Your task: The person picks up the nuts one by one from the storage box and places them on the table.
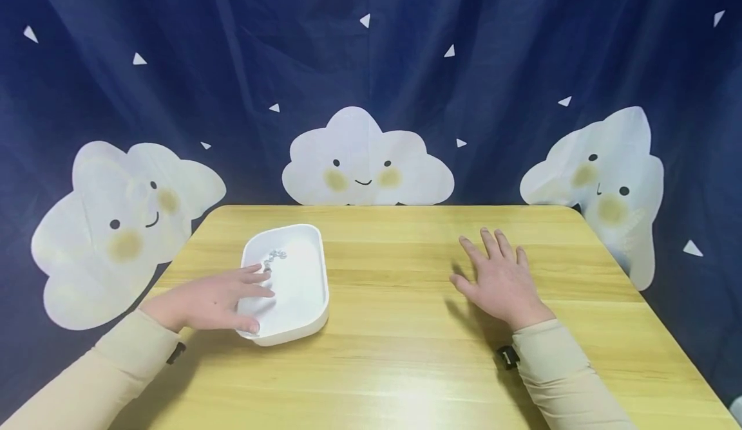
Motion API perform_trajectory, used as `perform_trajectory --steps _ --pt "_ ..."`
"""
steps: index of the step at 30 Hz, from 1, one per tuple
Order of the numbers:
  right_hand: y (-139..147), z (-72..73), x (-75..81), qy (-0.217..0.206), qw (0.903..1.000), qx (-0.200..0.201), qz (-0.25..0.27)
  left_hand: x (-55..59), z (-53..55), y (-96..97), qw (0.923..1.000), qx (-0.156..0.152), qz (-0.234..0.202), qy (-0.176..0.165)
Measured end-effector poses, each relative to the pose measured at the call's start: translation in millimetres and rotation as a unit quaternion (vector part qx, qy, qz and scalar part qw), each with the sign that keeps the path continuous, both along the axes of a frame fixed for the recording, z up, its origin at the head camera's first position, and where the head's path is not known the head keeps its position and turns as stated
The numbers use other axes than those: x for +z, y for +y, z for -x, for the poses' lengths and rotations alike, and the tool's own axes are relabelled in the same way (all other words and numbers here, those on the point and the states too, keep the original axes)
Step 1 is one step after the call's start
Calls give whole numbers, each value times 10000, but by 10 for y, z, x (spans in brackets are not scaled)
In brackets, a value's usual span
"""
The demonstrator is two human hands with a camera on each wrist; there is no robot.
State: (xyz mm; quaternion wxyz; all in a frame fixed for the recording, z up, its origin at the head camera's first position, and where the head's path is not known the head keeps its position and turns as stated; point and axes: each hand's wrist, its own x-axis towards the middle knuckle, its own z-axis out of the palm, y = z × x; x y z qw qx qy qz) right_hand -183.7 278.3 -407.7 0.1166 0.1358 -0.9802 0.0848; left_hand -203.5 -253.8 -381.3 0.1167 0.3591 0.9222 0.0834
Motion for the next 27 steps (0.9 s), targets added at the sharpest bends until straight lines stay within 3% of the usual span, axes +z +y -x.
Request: perform_trajectory --steps 3,7,11,17,27 --pt "-1 5 2 -42 10000 -15 -20 -8 -22 77 9994 -329 -36 98" --pt "-4 13 5 -81 10000 -27 -39 -32 -49 159 9988 -452 -142 158" --pt "-5 20 2 -88 10000 -11 -16 -90 -57 210 9968 -628 -253 436" --pt "0 37 -8 -49 10000 -6 5 -163 -36 316 9890 -1061 -521 888" --pt "-19 56 0 -71 10000 2 27 -270 -10 647 9766 -1679 -548 1225"
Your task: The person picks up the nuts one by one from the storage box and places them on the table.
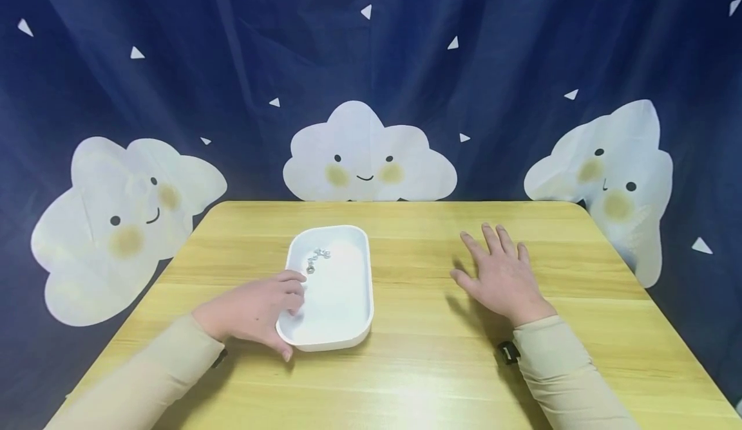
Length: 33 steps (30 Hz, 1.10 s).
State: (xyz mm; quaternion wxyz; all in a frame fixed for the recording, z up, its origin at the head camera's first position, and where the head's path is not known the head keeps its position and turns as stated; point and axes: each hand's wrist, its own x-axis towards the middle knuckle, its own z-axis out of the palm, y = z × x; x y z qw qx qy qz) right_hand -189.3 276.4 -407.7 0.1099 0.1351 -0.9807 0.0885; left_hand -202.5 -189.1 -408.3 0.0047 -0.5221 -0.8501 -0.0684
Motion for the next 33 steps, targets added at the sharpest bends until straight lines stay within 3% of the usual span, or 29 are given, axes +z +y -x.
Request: perform_trajectory --steps 9,22,33 --pt "-7 4 -7 -52 10000 -3 -50 -67 7 297 9992 -131 287 245" --pt "-71 19 -1 -119 9999 28 -32 -106 38 639 9985 -344 328 275" --pt "-188 37 62 -153 9996 219 97 -121 11 845 9968 -455 241 613"
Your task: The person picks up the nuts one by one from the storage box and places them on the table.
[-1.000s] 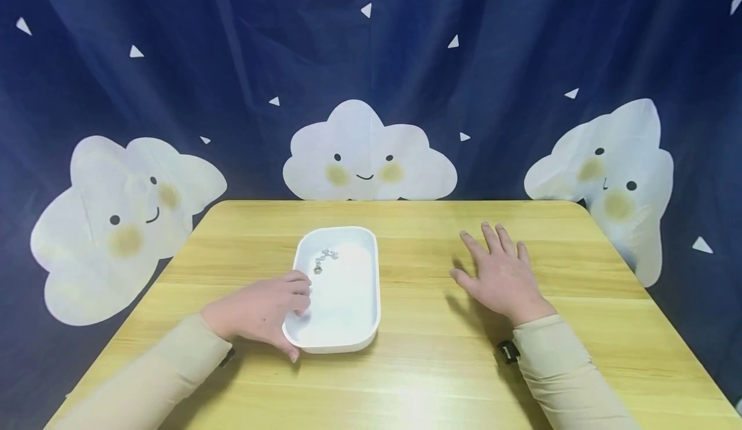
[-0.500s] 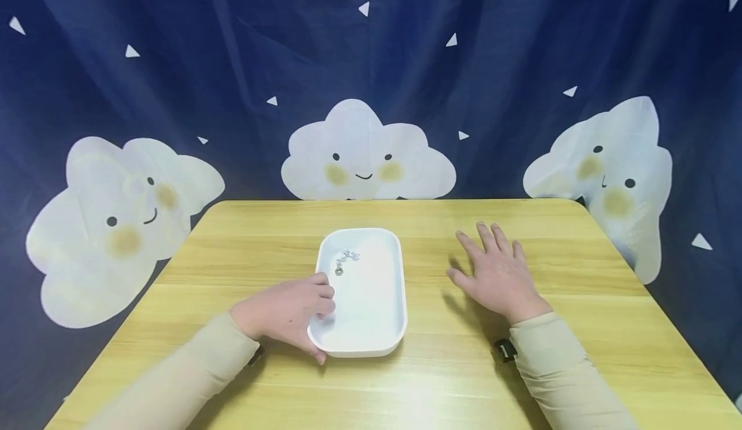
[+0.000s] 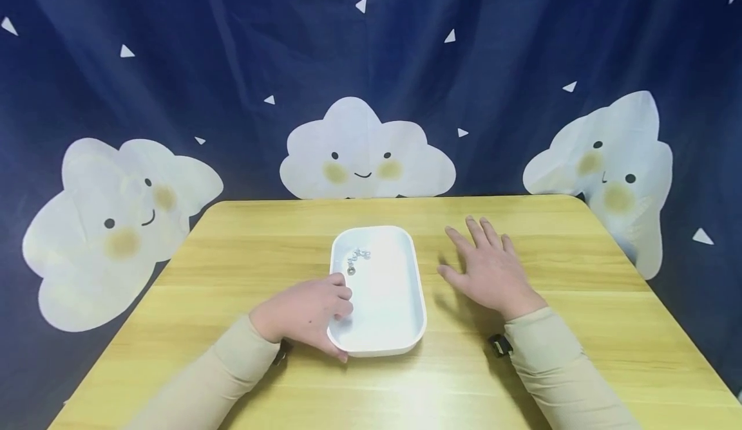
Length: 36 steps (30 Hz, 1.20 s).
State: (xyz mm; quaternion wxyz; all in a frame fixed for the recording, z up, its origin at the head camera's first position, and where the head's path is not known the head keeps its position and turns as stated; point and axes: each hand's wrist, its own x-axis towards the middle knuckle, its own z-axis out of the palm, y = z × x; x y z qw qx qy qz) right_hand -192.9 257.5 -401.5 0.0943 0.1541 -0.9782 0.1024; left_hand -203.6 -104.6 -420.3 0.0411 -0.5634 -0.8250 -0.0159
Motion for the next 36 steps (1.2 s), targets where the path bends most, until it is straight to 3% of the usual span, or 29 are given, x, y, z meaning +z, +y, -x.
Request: perform_trajectory --steps 10,23,30,36 --pt "-310 -19 261 2 9980 526 343 24 5 31 9999 36 110 4" --pt "-732 100 503 6 9909 1307 335 18 10 39 9999 -85 -15 74" --pt "-992 197 561 -166 9855 1614 493 20 12 46 10000 -60 -25 45" --pt "-1244 348 490 -537 9825 1736 403 15 9 40 9999 -65 98 76"
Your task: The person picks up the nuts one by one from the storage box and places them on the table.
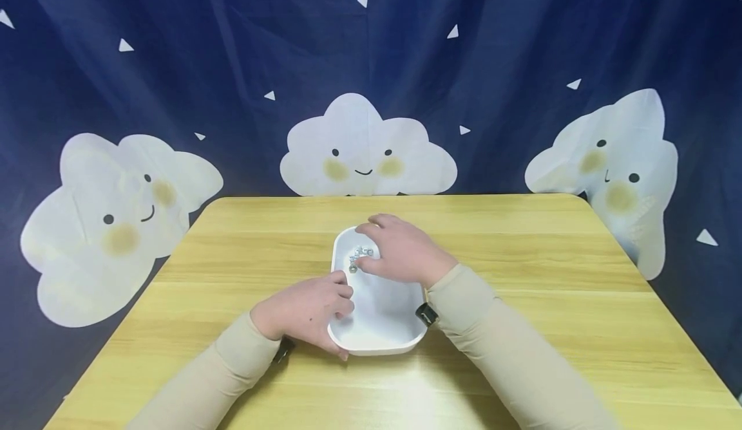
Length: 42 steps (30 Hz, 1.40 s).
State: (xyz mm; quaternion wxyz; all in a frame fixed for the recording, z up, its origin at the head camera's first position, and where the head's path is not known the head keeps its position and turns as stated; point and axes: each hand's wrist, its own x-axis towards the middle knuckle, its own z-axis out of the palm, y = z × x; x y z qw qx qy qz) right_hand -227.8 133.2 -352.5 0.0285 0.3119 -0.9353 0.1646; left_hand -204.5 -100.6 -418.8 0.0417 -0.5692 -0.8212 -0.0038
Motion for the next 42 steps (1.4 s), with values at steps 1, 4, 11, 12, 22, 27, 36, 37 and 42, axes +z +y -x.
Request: perform_trajectory --steps 1,4,11,12,22,27,36,37,42 --pt "-35 23 -19 -63 10000 10 -42 0 1 1 10000 -1 17 9" --pt "-136 94 -78 -285 9994 13 -175 3 1 8 10000 1 7 20" --pt "-319 226 -273 -488 9972 125 -548 11 -18 8 10000 20 -59 70" --pt "-339 238 -311 -513 9970 100 -565 12 -21 9 10000 32 -41 56" --pt "-399 273 -576 -594 9959 118 -669 -4 -31 23 9999 76 -116 -40" --pt "-407 278 -615 -672 9950 325 -666 -5 -27 5 9999 134 -70 -54" --pt "-396 315 -674 -665 9934 501 -791 -16 -33 -10 9994 276 -16 -193" --pt "-394 318 -673 -687 9931 497 -812 -15 -32 -8 9994 276 -23 -206" --pt "-383 326 -663 -891 9913 365 -895 -13 -22 9 9994 261 -40 -233"
